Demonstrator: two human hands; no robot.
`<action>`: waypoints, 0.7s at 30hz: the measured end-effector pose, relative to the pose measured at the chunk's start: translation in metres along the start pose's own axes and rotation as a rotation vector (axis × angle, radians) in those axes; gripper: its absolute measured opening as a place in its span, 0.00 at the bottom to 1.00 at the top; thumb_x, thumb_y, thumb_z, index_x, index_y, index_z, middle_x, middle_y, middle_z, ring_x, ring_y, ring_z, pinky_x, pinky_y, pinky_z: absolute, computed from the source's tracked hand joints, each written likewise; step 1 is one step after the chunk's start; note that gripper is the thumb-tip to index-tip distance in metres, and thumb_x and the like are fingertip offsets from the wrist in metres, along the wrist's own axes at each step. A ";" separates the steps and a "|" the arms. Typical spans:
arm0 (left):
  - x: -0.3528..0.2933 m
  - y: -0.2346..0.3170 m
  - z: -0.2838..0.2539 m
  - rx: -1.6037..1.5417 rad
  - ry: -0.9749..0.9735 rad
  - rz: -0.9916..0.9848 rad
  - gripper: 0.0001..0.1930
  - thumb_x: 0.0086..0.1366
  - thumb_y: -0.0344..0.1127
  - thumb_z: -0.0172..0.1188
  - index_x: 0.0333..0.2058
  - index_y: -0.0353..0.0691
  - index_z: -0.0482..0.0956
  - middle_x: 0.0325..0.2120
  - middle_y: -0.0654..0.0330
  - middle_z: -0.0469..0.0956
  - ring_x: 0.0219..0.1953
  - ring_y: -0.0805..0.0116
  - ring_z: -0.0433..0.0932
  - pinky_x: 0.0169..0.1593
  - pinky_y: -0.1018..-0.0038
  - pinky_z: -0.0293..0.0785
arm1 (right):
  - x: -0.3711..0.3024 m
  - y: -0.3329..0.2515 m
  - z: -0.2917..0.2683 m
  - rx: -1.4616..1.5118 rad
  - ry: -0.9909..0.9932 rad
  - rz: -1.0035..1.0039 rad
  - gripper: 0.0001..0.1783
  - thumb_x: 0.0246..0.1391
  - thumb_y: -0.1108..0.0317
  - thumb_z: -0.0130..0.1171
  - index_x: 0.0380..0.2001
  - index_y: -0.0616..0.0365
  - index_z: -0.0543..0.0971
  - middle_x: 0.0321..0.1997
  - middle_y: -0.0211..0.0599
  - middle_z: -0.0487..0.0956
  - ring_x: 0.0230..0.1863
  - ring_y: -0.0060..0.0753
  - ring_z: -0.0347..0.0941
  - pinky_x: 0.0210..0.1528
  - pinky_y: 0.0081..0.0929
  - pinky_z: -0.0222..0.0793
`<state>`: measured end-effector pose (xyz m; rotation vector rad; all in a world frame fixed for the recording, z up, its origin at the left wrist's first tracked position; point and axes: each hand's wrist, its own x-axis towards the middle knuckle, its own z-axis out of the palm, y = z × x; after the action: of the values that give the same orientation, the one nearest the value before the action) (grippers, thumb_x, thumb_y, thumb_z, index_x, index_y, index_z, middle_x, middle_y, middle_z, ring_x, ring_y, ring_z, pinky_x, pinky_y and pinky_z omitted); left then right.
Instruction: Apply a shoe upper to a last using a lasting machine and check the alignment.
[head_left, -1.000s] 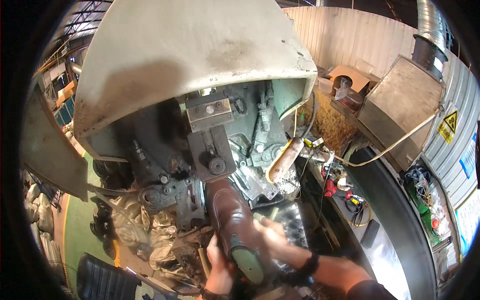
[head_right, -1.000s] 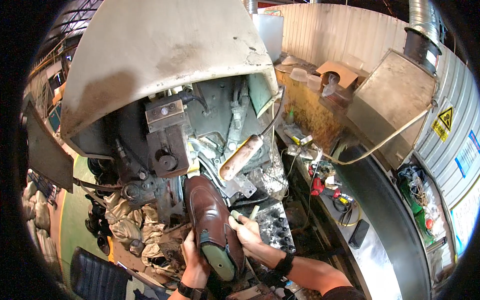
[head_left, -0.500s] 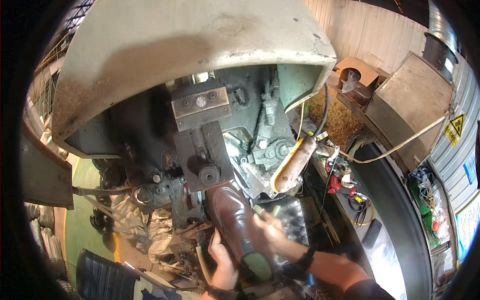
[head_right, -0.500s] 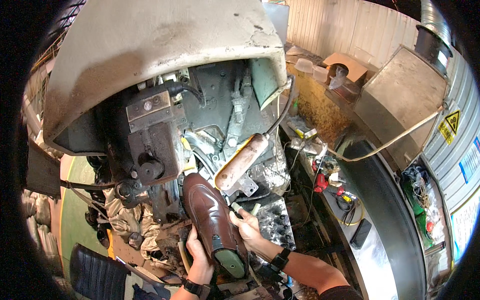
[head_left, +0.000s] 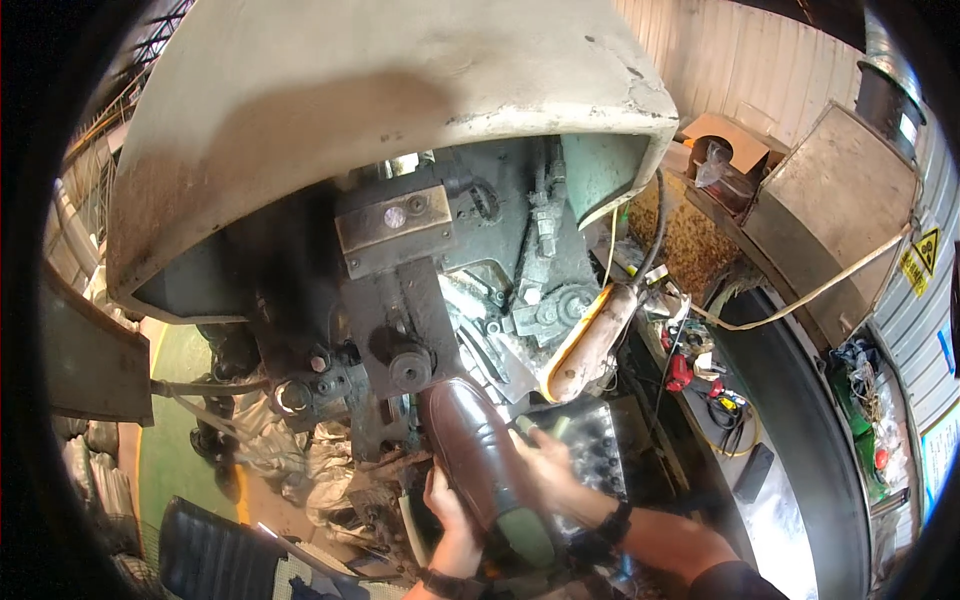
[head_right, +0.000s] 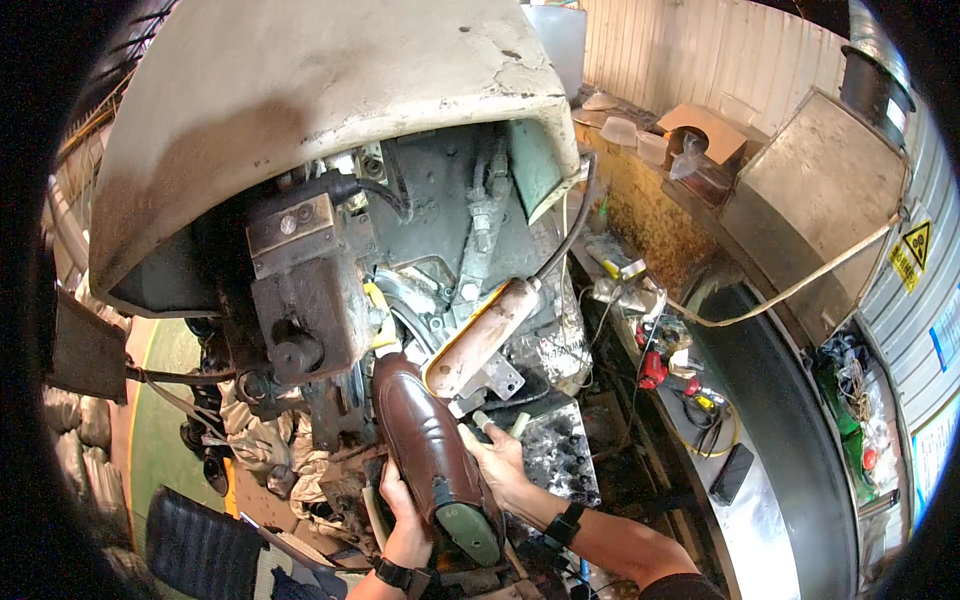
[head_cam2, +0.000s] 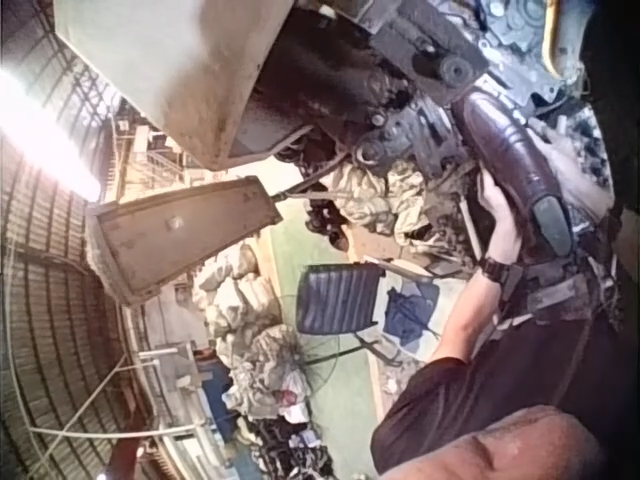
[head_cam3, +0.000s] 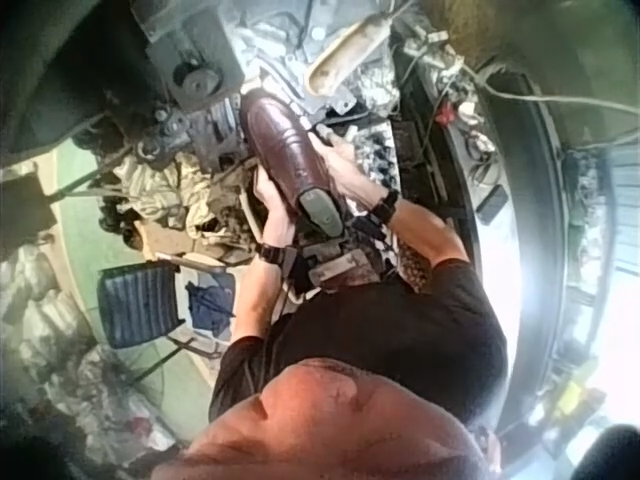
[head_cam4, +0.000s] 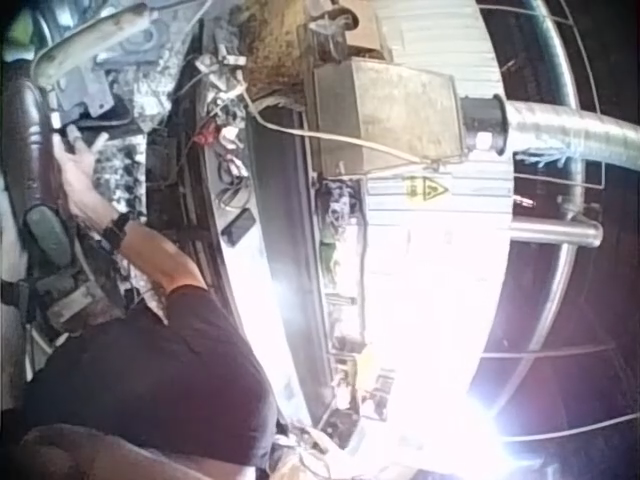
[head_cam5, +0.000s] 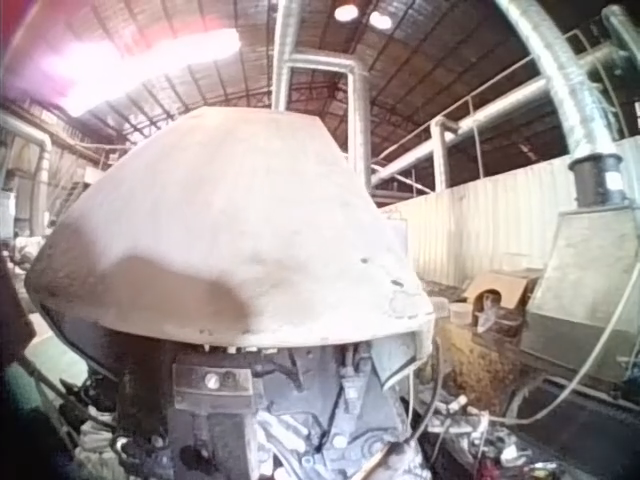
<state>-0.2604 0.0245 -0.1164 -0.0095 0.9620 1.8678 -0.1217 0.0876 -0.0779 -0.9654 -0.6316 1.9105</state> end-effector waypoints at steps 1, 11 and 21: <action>0.001 0.000 -0.001 -0.031 -0.026 -0.037 0.18 0.78 0.43 0.49 0.45 0.32 0.80 0.39 0.56 0.82 0.39 0.63 0.82 0.44 0.68 0.81 | -0.002 -0.002 0.001 -0.032 0.027 0.012 0.51 0.61 0.62 0.69 0.73 0.72 0.48 0.42 0.47 0.86 0.37 0.27 0.82 0.39 0.26 0.79; -0.005 0.023 0.007 0.187 0.023 -0.082 0.21 0.75 0.49 0.55 0.51 0.35 0.80 0.41 0.57 0.82 0.40 0.63 0.81 0.46 0.70 0.79 | -0.002 -0.008 -0.012 -0.261 -0.004 -0.015 0.44 0.66 0.55 0.63 0.73 0.66 0.56 0.46 0.50 0.83 0.42 0.30 0.81 0.43 0.26 0.79; -0.007 0.059 -0.334 0.718 0.465 0.351 0.04 0.64 0.31 0.63 0.35 0.37 0.82 0.23 0.59 0.76 0.28 0.65 0.77 0.40 0.65 0.79 | 0.027 0.004 -0.258 -0.601 0.430 -0.002 0.42 0.54 0.64 0.73 0.67 0.65 0.63 0.38 0.39 0.84 0.38 0.29 0.81 0.39 0.30 0.78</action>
<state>-0.4318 -0.1981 -0.3063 0.1729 2.0253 1.7529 0.0802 0.1221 -0.2377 -1.6910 -0.9618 1.4517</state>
